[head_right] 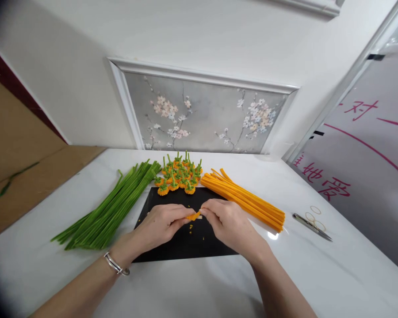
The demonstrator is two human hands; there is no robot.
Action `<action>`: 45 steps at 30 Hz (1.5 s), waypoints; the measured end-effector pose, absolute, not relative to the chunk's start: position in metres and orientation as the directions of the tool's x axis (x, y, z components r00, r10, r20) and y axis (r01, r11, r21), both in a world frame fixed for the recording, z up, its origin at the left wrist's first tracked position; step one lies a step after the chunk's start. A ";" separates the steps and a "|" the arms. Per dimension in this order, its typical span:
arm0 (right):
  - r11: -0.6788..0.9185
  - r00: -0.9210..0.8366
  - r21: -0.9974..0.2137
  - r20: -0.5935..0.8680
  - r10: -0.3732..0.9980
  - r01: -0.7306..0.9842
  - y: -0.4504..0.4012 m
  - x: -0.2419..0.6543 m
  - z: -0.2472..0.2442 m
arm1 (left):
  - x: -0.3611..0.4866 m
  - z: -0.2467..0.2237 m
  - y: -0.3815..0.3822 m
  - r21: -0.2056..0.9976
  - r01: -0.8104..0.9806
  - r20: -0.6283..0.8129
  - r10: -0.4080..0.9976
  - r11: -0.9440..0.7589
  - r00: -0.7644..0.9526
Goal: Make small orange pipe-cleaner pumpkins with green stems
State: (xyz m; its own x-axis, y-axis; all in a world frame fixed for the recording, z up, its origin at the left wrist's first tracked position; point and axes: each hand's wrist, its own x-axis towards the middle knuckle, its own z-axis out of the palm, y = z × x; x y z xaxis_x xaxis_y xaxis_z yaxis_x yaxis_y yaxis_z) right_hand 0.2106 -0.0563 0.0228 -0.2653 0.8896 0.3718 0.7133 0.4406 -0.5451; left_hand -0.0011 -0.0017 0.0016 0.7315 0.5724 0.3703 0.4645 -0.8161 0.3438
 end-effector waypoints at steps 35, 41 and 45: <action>0.448 -0.344 -0.565 0.286 0.894 0.693 -0.048 0.204 0.014 | 0.008 0.010 -0.011 0.442 0.492 0.439 0.659 -0.750 0.610; 0.490 -0.359 -0.555 0.335 0.871 0.672 -0.048 0.204 0.010 | 0.008 0.009 -0.009 0.542 0.411 0.435 0.663 -0.733 0.609; 0.499 -0.358 -0.561 0.349 0.866 0.660 -0.049 0.205 0.011 | 0.007 0.011 -0.009 0.587 0.340 0.460 0.648 -0.735 0.607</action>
